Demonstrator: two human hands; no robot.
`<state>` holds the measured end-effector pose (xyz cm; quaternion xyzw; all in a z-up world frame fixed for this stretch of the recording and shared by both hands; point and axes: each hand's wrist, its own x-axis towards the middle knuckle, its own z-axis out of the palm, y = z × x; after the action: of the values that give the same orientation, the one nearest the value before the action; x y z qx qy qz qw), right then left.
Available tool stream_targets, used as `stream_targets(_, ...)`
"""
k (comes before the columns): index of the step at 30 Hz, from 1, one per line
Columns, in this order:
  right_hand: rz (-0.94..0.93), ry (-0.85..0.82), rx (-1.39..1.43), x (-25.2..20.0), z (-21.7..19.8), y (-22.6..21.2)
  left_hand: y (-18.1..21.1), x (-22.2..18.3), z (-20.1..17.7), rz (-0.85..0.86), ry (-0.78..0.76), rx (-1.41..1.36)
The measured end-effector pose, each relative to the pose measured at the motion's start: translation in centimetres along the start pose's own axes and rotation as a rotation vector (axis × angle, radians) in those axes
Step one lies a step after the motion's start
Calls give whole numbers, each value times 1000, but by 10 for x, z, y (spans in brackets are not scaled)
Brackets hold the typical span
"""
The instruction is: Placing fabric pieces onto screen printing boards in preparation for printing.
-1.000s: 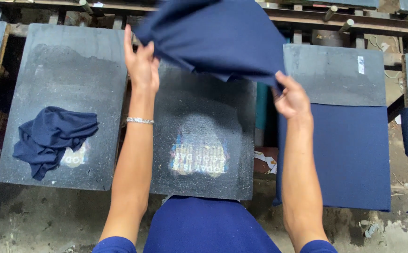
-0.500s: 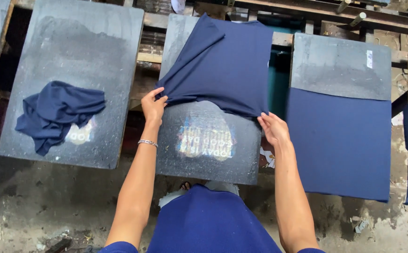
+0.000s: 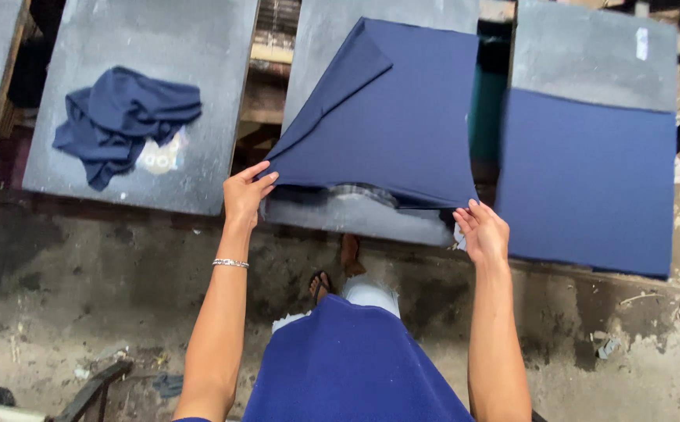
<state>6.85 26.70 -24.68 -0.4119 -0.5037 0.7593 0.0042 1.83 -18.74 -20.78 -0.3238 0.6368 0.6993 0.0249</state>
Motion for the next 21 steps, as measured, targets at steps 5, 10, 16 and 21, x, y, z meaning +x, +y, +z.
stream_targets(5, -33, 18, 23, -39, -43, 33, -51, -32, -37, 68, -23, -10)
stream_targets(10, -54, 40, 33, -63, -70, 54, -84, -55, -59, 77, -17, 30)
stream_targets(16, -56, 53, -13, -48, -80, 82, -118, -50, -61, 65, -18, 94)
stream_targets(21, -32, 106, -86, -52, -64, 83, -110, -59, -55, 45, 22, 265)
